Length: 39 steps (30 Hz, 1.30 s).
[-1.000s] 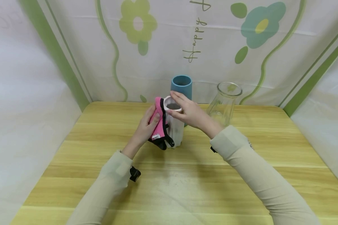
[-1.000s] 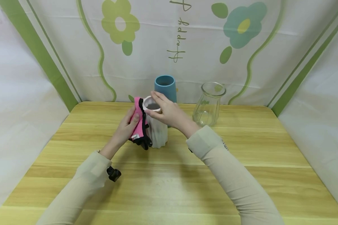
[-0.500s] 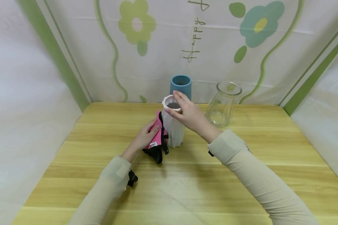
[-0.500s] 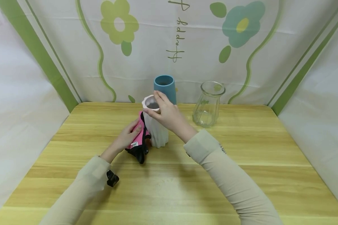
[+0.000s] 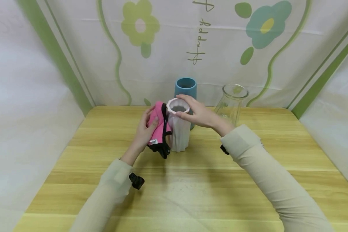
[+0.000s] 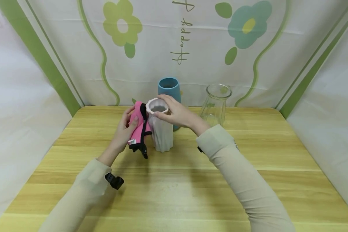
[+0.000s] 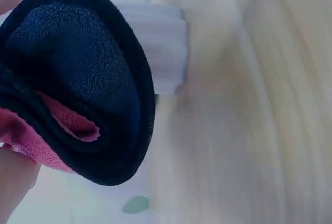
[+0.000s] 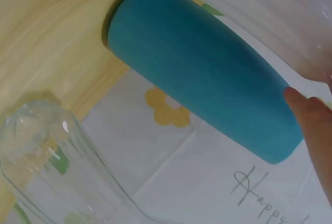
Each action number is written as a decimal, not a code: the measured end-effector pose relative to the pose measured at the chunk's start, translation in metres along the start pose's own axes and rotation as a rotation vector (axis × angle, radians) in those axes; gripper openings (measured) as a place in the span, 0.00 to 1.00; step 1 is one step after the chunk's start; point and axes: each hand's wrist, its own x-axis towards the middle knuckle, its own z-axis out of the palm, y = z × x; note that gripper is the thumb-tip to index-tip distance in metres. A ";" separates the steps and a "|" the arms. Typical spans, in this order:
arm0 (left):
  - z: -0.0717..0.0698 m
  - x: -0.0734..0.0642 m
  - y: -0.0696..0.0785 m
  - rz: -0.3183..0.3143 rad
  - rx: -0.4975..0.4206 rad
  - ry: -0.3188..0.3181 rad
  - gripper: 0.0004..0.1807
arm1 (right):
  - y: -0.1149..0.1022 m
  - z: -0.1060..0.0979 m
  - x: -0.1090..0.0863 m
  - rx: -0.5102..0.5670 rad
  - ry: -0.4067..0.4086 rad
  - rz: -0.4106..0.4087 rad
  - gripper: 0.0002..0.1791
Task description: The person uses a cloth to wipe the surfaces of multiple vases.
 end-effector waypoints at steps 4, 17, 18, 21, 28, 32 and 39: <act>0.001 -0.002 0.004 -0.014 0.004 -0.027 0.30 | 0.004 0.005 -0.001 0.098 -0.021 0.006 0.43; 0.011 0.002 -0.005 0.000 0.055 -0.191 0.43 | 0.005 0.014 -0.002 0.124 0.066 -0.010 0.52; 0.011 0.003 -0.005 -0.013 0.061 -0.182 0.42 | 0.005 0.014 -0.002 0.114 0.070 -0.012 0.51; 0.010 0.004 -0.006 -0.043 0.083 -0.174 0.42 | 0.004 0.014 -0.003 0.083 0.077 -0.009 0.47; 0.006 0.006 -0.012 -0.058 0.147 -0.173 0.44 | -0.001 0.017 -0.004 0.035 0.109 0.037 0.42; 0.006 0.003 -0.026 -0.109 0.210 -0.185 0.42 | -0.004 0.018 -0.004 0.017 0.132 0.050 0.41; 0.005 -0.001 -0.046 -0.154 0.267 -0.197 0.40 | -0.008 0.020 -0.004 -0.034 0.164 0.068 0.42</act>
